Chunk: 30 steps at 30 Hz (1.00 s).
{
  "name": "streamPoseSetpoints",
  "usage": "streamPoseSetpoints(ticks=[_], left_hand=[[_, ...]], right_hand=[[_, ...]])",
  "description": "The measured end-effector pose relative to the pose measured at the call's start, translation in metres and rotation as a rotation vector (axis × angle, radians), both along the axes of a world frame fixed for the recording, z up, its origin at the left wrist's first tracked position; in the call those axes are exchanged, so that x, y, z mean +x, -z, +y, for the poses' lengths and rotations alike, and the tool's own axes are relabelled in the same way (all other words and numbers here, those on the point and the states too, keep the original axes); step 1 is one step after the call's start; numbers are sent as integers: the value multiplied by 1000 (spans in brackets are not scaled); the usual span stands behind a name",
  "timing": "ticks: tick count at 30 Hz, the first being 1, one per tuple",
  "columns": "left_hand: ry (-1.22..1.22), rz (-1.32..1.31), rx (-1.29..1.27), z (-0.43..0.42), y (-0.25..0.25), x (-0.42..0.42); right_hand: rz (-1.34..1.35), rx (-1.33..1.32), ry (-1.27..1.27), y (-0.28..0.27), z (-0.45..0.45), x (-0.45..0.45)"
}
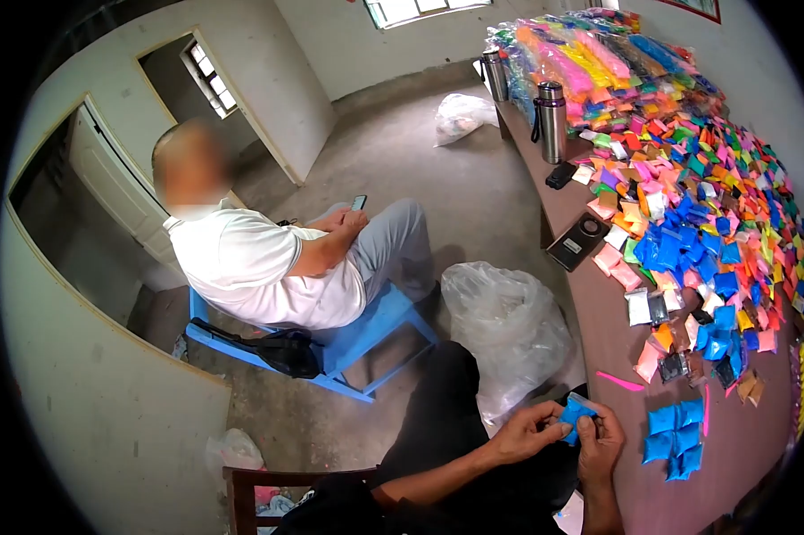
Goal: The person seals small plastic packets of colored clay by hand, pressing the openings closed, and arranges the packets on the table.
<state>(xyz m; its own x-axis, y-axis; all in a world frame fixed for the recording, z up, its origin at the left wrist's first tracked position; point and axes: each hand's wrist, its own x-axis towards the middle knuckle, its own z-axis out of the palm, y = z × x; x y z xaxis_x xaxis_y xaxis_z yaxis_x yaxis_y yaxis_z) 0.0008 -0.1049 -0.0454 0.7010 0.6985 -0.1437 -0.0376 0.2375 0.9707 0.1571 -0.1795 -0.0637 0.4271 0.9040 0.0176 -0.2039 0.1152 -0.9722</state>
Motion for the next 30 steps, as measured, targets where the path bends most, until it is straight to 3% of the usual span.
streamPoseSetpoints(ticks=[10,14,19,23,30], left_hand=[[-32,0,-186,2,-19,0],[-45,75,-54,4,-12,2],[-16,142,-65,3,-27,-3],[15,201,13,17,-13,-6],[-34,326,79,22,6,-1]], right_hand=[[87,61,13,-1,3,0],[107,67,30,-9,5,0],[162,73,-18,-3,2,1],[-15,-2,44,14,3,4],[6,30,3,12,2,4]])
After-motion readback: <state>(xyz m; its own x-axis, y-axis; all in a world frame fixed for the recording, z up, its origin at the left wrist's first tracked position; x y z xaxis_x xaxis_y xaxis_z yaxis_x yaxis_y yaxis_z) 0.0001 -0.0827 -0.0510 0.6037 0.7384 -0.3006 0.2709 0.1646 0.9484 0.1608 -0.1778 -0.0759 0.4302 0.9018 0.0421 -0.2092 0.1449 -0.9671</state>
